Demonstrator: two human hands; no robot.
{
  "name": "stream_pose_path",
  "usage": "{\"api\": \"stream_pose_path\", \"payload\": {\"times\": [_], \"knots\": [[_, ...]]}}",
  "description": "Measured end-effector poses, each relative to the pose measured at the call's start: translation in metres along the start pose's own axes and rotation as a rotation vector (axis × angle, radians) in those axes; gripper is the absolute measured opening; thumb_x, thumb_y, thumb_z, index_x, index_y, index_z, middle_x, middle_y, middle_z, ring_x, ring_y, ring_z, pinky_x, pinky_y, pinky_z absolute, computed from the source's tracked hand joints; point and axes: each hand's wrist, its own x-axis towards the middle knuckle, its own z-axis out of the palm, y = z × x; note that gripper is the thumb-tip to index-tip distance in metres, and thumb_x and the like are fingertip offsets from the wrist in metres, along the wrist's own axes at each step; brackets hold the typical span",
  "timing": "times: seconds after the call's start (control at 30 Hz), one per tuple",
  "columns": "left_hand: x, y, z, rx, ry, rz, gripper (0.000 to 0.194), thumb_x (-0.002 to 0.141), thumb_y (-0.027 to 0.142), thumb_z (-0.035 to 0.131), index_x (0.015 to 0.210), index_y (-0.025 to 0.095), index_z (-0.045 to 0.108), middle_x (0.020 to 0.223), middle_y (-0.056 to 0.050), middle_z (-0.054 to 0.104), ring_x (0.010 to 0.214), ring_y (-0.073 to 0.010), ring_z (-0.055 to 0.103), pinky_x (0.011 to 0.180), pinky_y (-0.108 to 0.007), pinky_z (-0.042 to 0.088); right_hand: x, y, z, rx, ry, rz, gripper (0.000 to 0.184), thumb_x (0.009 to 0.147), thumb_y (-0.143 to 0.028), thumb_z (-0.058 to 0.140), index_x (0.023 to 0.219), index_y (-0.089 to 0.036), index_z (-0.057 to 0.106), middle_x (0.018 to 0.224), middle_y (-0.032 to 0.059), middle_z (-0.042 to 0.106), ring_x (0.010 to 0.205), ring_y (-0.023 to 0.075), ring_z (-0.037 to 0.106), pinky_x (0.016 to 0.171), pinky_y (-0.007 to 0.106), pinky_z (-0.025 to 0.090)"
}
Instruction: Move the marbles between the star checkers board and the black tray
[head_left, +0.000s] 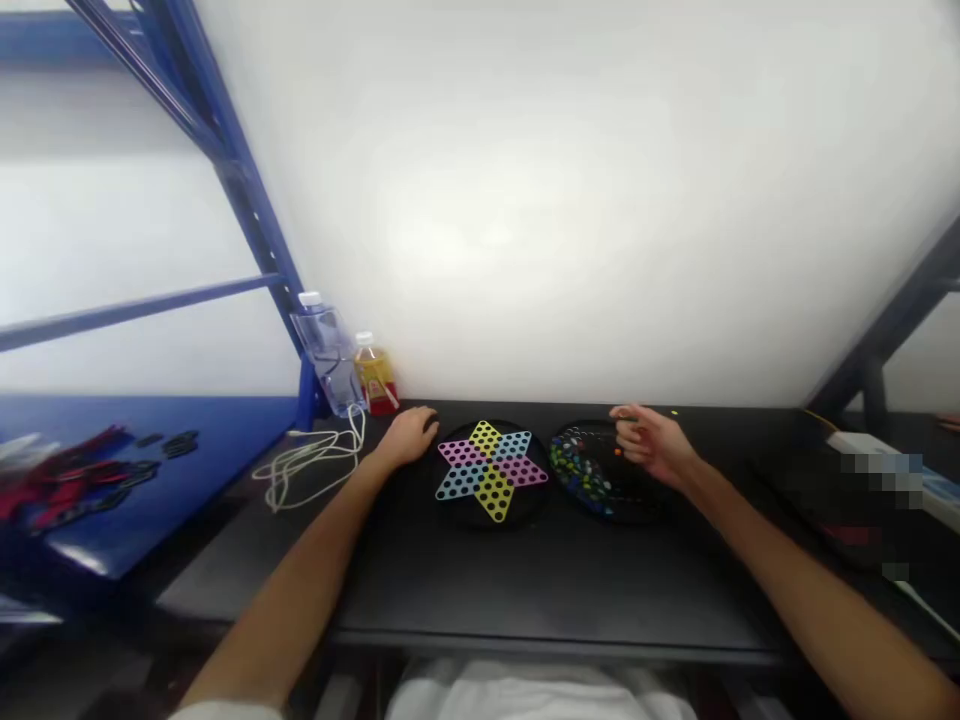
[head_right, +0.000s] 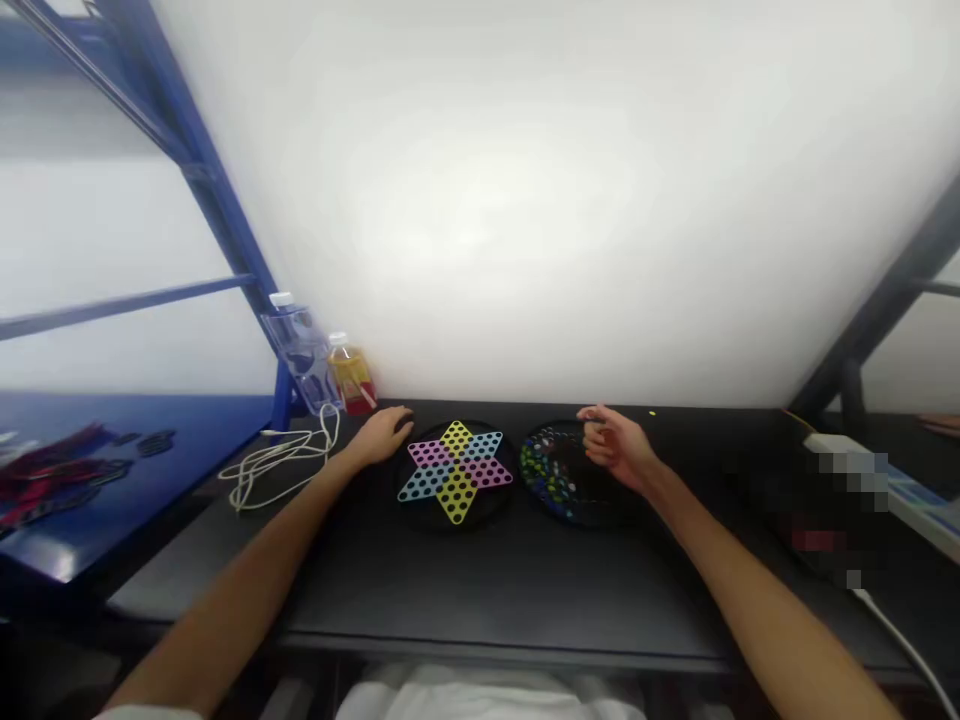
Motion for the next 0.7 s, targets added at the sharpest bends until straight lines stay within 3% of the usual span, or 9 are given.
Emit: {"api": "stream_pose_path", "payload": {"times": [0.1,0.2,0.27,0.33,0.5,0.7], "knots": [[0.000,0.000,0.001,-0.003,-0.003,0.005,0.042,0.091,0.035,0.041,0.120,0.012,0.061,0.122,-0.014,0.064,0.114,-0.0268,0.058,0.102,-0.038,0.042,0.003,0.004,0.001,-0.022,0.099,-0.010,0.046,0.086,-0.062,0.048,0.066,-0.022,0.042,0.051,-0.0071,0.025,0.042,0.0076,0.013,0.036,0.021,0.014],[0.000,-0.001,0.001,-0.007,-0.004,0.002,0.041,0.091,0.035,0.041,0.120,0.013,0.061,0.122,-0.014,0.063,0.114,-0.0266,0.058,0.103,-0.039,0.042,0.003,0.009,0.003,-0.429,0.185,-0.084,0.055,0.082,-0.065,0.052,0.054,-0.022,0.033,0.046,-0.0049,0.028,0.043,0.0088,0.024,0.040,0.024,0.020],[0.000,0.000,0.001,-0.004,-0.009,-0.004,0.041,0.091,0.035,0.041,0.120,0.013,0.061,0.123,-0.014,0.063,0.116,-0.0267,0.057,0.103,-0.038,0.041,0.000,0.007,0.005,-0.753,0.104,-0.172,0.052,0.081,-0.061,0.057,0.054,-0.020,0.043,0.047,-0.0025,0.039,0.048,0.0112,0.035,0.047,0.025,0.027],[0.000,0.000,0.000,-0.001,-0.017,-0.008,0.041,0.091,0.035,0.041,0.120,0.013,0.061,0.123,-0.013,0.063,0.116,-0.0265,0.056,0.103,-0.038,0.041,-0.004,0.002,0.008,-0.954,-0.047,-0.211,0.040,0.083,-0.055,0.056,0.065,-0.019,0.056,0.051,-0.0024,0.049,0.052,0.0128,0.043,0.053,0.025,0.032],[-0.001,0.001,-0.001,0.005,-0.012,-0.007,0.041,0.091,0.034,0.041,0.120,0.013,0.061,0.122,-0.013,0.064,0.116,-0.0258,0.057,0.103,-0.038,0.041,-0.010,-0.008,0.012,-1.026,-0.257,-0.137,0.032,0.089,-0.046,0.051,0.097,-0.019,0.064,0.060,-0.0008,0.062,0.058,0.0149,0.053,0.061,0.026,0.039],[-0.001,-0.001,0.001,0.008,0.012,0.013,0.042,0.091,0.035,0.041,0.120,0.012,0.061,0.121,-0.014,0.064,0.113,-0.0257,0.059,0.101,-0.038,0.043,-0.007,0.000,0.011,-1.019,-0.305,-0.108,0.030,0.086,-0.044,0.056,0.098,-0.019,0.065,0.065,0.0010,0.064,0.061,0.0162,0.056,0.063,0.028,0.040]]}}
